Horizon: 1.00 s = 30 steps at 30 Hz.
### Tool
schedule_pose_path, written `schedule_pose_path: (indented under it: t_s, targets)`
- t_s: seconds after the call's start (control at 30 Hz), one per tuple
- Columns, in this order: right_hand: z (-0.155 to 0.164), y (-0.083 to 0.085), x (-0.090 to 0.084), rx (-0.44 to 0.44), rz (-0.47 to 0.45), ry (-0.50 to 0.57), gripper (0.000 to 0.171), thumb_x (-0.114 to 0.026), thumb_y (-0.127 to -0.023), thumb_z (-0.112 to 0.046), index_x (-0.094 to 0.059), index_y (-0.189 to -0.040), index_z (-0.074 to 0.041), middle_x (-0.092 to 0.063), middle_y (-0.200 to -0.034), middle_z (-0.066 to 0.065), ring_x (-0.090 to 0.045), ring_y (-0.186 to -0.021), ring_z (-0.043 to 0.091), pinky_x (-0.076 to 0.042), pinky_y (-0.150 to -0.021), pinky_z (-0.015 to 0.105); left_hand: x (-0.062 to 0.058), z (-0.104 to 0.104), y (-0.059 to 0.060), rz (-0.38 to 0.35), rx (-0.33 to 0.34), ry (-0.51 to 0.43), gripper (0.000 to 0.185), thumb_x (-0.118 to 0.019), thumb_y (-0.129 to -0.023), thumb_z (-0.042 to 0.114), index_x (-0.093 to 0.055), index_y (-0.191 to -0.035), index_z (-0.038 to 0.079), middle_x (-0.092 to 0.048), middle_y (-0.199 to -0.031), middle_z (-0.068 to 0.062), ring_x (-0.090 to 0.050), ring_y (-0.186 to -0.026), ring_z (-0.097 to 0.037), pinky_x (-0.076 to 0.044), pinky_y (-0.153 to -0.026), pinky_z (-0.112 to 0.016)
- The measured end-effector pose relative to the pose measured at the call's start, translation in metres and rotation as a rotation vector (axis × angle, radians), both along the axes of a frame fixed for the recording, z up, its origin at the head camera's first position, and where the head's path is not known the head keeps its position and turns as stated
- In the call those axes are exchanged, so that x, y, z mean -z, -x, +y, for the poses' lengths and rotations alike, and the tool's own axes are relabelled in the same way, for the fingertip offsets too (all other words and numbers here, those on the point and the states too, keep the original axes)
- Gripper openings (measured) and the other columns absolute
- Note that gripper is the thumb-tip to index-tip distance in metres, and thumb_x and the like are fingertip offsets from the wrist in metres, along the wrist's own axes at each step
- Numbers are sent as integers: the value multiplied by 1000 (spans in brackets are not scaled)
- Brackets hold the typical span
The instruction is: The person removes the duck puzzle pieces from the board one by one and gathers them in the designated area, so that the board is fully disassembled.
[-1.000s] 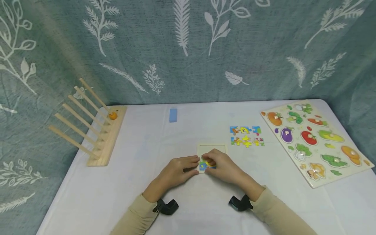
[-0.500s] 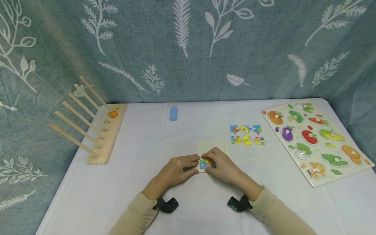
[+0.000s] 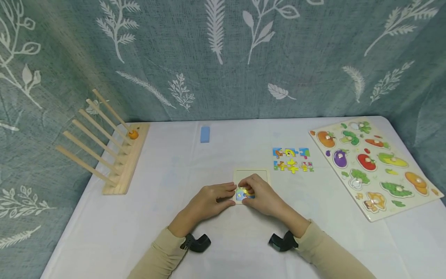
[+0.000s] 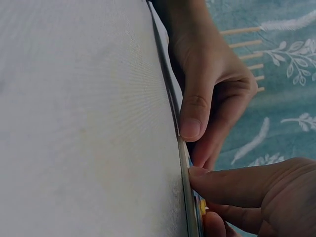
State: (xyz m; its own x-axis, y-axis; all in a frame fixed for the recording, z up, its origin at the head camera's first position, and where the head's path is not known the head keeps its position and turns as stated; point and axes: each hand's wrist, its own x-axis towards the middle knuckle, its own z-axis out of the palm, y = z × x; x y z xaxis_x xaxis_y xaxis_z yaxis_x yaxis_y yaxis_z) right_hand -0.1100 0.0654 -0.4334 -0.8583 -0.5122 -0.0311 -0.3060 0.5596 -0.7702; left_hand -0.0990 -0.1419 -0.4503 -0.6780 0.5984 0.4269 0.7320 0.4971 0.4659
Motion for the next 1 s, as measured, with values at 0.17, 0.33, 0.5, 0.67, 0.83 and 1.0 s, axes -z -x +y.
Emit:
schedule_pose_path:
  t_s: [0.17, 0.33, 0.5, 0.67, 0.83, 1.0]
  targets:
    - [0, 1, 1, 8, -19, 35, 37, -71, -73, -4, -54, -105, -9, -51, -102, 1, -49, -85, 9, -48, -77, 25, 0, 0, 0, -3, 1, -10, 30, -72, -75, 21, -69, -99, 2, -65, -108, -7, -60, -105, -16, -50, -86, -24]
    - [2, 2, 4, 1, -13, 76, 33, -69, -75, -3, -55, -105, -9, -53, -101, 1, -51, -86, 10, -49, -77, 23, 1, 0, 0, -10, -1, -13, 30, -72, -76, 20, -69, -100, 3, -65, -109, -7, -59, -105, -15, -50, -87, -24]
    - [5, 4, 10, 12, -17, 152, 27, -63, -80, 0, -60, -106, -10, -59, -102, 1, -57, -86, 10, -51, -76, 20, 2, -1, 0, -29, -7, -5, 32, -72, -76, 21, -68, -102, 3, -64, -110, -7, -59, -106, -15, -50, -88, -25]
    - [6, 5, 12, 32, -14, 187, 27, -62, -80, 0, -64, -105, -11, -62, -100, 1, -59, -85, 10, -52, -74, 18, 3, -1, 0, -33, -9, -5, 32, -72, -76, 21, -68, -102, 3, -64, -110, -7, -59, -107, -15, -50, -88, -26]
    - [6, 5, 13, 43, 1, 194, 26, -63, -80, 0, -65, -104, -10, -63, -99, 1, -60, -84, 10, -52, -74, 18, 3, -1, 0, -38, -9, -2, 32, -71, -76, 22, -68, -103, 3, -64, -111, -7, -59, -107, -15, -50, -88, -26]
    - [6, 5, 13, 62, 0, 208, 25, -62, -81, 0, -65, -103, -10, -63, -99, 2, -61, -84, 11, -53, -74, 18, 4, -1, 0, -38, -9, -3, 33, -71, -77, 23, -68, -103, 3, -64, -111, -7, -58, -107, -16, -50, -88, -26]
